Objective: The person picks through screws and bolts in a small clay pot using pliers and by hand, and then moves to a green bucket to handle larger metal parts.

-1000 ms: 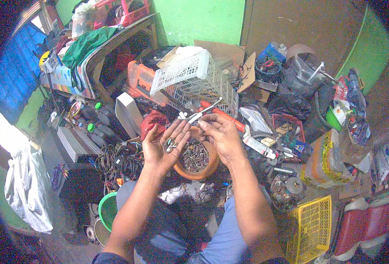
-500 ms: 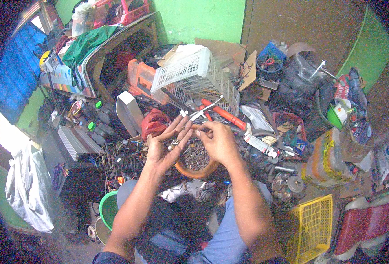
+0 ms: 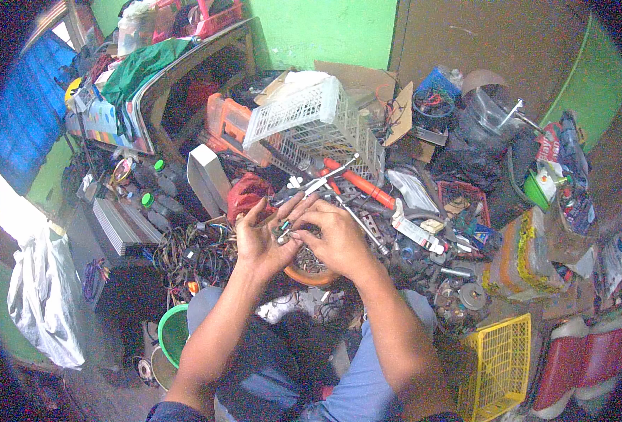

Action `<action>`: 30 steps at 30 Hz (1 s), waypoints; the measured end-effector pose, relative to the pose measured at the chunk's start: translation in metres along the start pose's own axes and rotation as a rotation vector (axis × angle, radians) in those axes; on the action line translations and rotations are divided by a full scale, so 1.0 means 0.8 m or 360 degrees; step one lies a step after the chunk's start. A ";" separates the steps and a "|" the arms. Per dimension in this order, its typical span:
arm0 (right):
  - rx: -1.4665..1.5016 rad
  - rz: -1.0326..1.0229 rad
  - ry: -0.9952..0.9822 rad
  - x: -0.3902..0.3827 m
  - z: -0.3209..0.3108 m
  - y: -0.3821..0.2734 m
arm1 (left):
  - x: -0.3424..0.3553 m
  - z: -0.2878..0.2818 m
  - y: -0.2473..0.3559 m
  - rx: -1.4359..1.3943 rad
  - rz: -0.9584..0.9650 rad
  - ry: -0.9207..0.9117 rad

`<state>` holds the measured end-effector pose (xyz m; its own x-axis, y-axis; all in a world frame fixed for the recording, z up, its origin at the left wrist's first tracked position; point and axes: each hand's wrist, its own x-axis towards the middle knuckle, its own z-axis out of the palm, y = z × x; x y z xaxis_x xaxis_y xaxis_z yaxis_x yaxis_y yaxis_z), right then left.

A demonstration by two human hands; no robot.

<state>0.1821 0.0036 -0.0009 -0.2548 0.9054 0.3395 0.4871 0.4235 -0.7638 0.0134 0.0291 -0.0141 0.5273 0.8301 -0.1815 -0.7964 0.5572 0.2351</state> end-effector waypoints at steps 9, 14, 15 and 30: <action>0.0034 0.0056 0.0104 0.005 0.003 -0.002 | 0.007 -0.012 -0.001 -0.0126 -0.0008 -0.0037; 0.0010 0.0079 0.0243 0.006 0.003 -0.003 | 0.007 -0.016 -0.002 -0.0111 -0.0006 -0.0048; 0.0020 0.0095 0.0255 0.006 0.002 -0.004 | 0.007 -0.015 -0.004 -0.0069 0.0011 -0.0036; 0.1736 0.0524 0.0108 0.005 -0.010 0.010 | 0.003 -0.009 0.002 -0.0210 0.0009 -0.0125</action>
<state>0.1919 0.0109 -0.0013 -0.1873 0.9816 0.0378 -0.4721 -0.0562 -0.8798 0.0111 0.0316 -0.0207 0.5403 0.8350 -0.1043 -0.8285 0.5495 0.1075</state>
